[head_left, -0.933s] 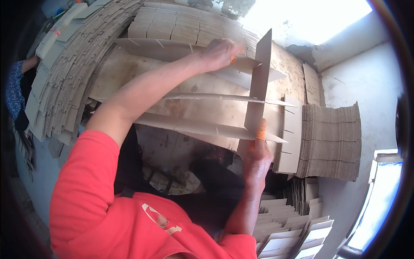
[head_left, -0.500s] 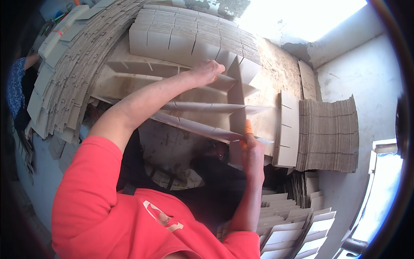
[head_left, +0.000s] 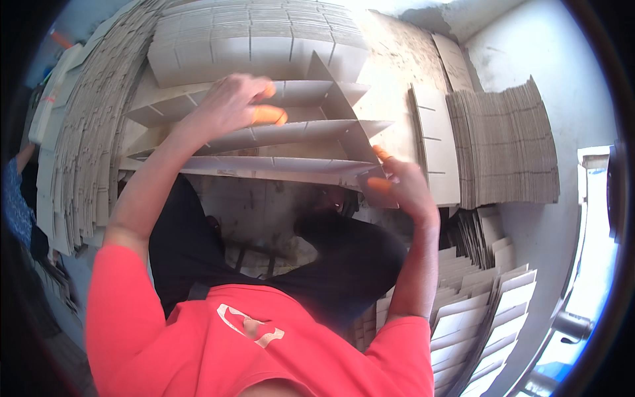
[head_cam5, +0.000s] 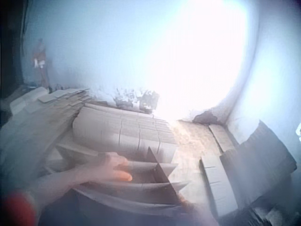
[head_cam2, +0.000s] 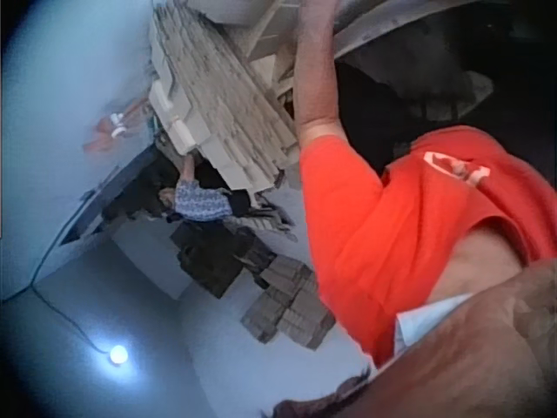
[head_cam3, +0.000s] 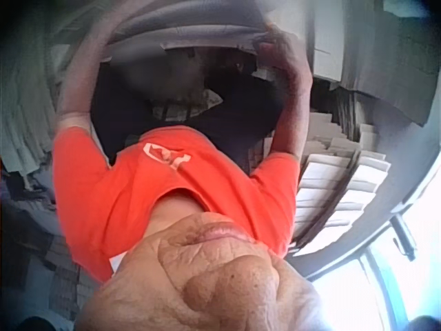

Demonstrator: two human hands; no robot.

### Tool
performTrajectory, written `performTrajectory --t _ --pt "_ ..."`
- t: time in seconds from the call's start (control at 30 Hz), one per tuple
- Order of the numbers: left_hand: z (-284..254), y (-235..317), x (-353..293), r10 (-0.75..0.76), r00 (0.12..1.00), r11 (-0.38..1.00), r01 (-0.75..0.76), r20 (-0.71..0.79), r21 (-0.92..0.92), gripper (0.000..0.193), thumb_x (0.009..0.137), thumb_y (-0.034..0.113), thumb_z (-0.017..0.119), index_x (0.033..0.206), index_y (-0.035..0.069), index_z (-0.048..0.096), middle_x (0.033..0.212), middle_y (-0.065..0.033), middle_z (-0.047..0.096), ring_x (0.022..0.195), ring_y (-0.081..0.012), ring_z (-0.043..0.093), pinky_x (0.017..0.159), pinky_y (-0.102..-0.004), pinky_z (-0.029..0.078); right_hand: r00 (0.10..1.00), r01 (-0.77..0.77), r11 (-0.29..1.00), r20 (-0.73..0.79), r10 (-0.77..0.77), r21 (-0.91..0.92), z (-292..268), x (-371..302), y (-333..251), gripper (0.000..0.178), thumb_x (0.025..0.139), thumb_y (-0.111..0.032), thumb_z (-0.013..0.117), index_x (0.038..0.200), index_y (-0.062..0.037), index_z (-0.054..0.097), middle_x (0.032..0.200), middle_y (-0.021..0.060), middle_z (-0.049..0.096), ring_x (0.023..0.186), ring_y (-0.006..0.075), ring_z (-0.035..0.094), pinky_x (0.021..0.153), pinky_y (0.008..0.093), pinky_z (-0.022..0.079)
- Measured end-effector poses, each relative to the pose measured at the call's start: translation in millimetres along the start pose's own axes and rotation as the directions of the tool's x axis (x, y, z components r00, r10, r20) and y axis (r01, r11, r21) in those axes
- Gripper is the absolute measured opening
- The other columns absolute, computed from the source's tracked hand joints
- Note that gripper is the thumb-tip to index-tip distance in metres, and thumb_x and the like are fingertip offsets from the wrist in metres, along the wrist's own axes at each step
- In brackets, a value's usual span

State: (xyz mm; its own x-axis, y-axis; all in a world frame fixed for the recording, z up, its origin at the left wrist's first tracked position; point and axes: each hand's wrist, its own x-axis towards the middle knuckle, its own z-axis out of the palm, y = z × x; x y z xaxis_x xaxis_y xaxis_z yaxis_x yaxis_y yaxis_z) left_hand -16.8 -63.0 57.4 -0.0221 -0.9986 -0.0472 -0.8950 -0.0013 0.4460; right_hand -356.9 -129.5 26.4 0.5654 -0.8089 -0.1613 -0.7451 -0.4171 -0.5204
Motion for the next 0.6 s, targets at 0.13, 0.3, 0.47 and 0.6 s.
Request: performTrajectory --t 0.13,0.3,0.47,0.6 --pt "23 -17 -45 0.048 0.991 0.998 -0.053 -0.125 -0.036 0.032 0.069 0.026 0.076 0.085 0.002 0.064 0.076 -0.0143 0.062 0.072 -0.0299 0.06 0.064 -0.0394 0.046 0.838 -0.226 0.9 -0.397 0.375 0.373 -19 6 63 0.038 0.084 -0.02 0.069 0.117 -0.0019 0.062 0.089 0.0152 0.067 0.083 0.0318 0.064 0.073 0.0431 0.049" --pt "41 -47 -44 0.031 0.994 0.999 -0.034 -0.103 -0.027 0.019 0.073 0.015 0.072 0.084 0.002 0.064 0.074 -0.0152 0.062 0.068 -0.0316 0.06 0.061 -0.0394 0.045 0.66 -0.609 0.741 -0.7 0.274 -0.284 -20 3 186 0.068 0.078 -0.041 0.072 0.127 0.001 0.05 0.113 0.0175 0.062 0.108 0.0351 0.056 0.087 0.0461 0.047" --pt "46 -55 -33 0.066 0.975 0.997 -0.054 -0.211 0.06 0.014 0.074 0.01 0.069 0.083 0.001 0.064 0.071 -0.0159 0.06 0.068 -0.0318 0.06 0.06 -0.0392 0.045 0.691 -0.718 0.655 -0.358 0.628 -0.236 -29 7 207 0.095 0.065 -0.063 0.072 0.13 0.0011 0.046 0.126 0.0202 0.055 0.12 0.0394 0.047 0.096 0.0496 0.043" --pt "45 -57 -32 0.012 0.983 1.0 -0.013 -0.186 -0.006 0.015 0.074 0.01 0.07 0.084 0.0 0.064 0.07 -0.0153 0.06 0.066 -0.0298 0.06 0.06 -0.0379 0.045 0.73 -0.684 0.667 -0.281 0.623 -0.296 -29 14 202 0.095 0.063 -0.062 0.074 0.127 0.0027 0.047 0.124 0.0227 0.056 0.119 0.0401 0.049 0.097 0.0482 0.043"
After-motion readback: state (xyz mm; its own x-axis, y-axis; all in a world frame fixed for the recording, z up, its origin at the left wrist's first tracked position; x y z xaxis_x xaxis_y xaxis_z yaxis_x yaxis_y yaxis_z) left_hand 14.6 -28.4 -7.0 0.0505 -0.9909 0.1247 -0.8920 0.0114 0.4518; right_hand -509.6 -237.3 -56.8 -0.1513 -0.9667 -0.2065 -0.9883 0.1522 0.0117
